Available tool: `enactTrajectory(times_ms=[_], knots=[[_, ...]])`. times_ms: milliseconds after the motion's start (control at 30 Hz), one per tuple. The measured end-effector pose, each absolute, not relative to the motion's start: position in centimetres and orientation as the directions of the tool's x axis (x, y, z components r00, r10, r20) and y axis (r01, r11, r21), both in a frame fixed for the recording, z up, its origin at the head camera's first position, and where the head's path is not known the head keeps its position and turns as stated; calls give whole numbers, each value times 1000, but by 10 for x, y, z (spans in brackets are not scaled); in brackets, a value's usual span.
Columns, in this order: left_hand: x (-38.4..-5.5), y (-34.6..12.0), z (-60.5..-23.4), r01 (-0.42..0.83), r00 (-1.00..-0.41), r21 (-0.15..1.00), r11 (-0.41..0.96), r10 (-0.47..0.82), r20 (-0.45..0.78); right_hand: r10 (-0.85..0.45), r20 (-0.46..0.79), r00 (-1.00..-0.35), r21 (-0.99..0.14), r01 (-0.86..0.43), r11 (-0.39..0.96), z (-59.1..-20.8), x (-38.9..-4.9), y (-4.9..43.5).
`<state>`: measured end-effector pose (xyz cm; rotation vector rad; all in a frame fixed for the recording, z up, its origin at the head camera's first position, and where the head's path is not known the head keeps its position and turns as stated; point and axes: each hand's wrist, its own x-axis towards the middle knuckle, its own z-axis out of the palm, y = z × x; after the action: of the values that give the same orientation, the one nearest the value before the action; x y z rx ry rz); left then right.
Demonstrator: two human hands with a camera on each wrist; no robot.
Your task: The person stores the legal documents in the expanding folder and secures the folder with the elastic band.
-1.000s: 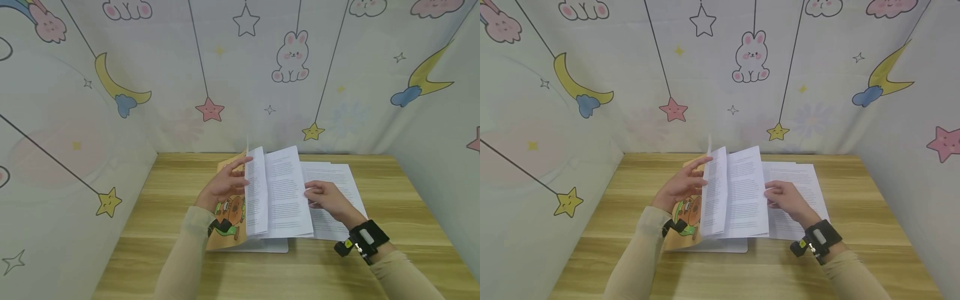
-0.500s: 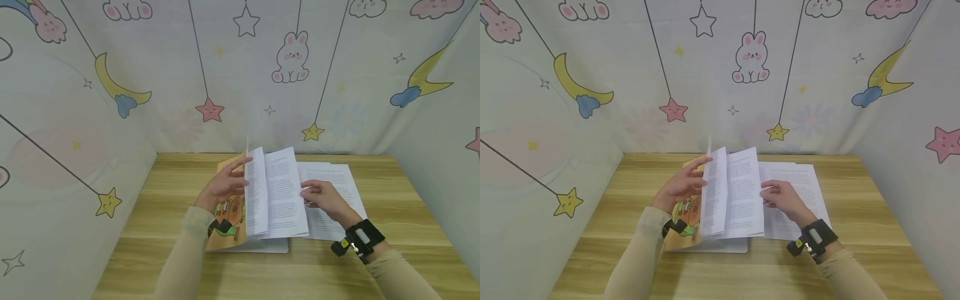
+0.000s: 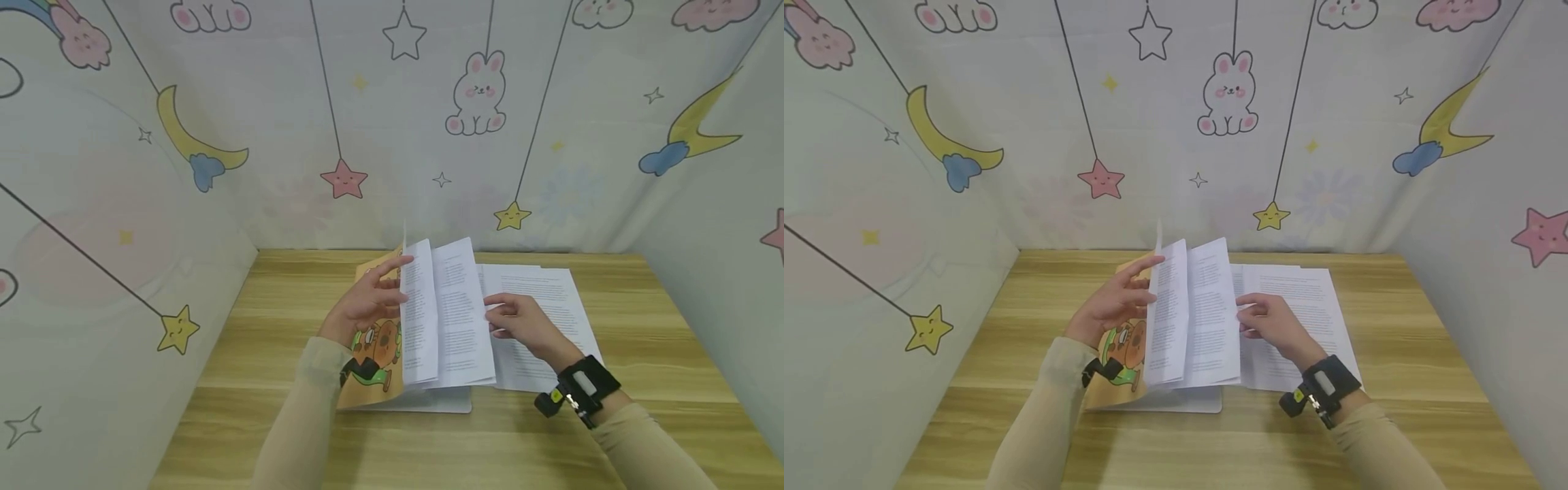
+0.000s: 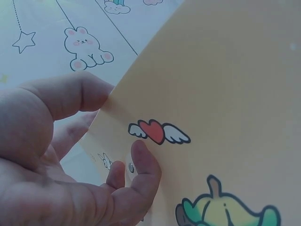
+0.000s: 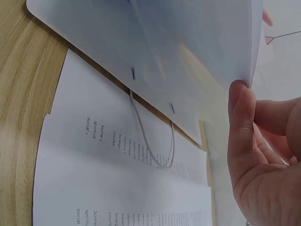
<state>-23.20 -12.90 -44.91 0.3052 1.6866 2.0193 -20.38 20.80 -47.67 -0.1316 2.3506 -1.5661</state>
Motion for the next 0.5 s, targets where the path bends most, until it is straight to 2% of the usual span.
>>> enactTrajectory(times_ms=[500], knots=[[-233,-129,-449,-215,-853,970,-115,505,-129,-252,-224,-941,-906,106,410,-478,-207,199]])
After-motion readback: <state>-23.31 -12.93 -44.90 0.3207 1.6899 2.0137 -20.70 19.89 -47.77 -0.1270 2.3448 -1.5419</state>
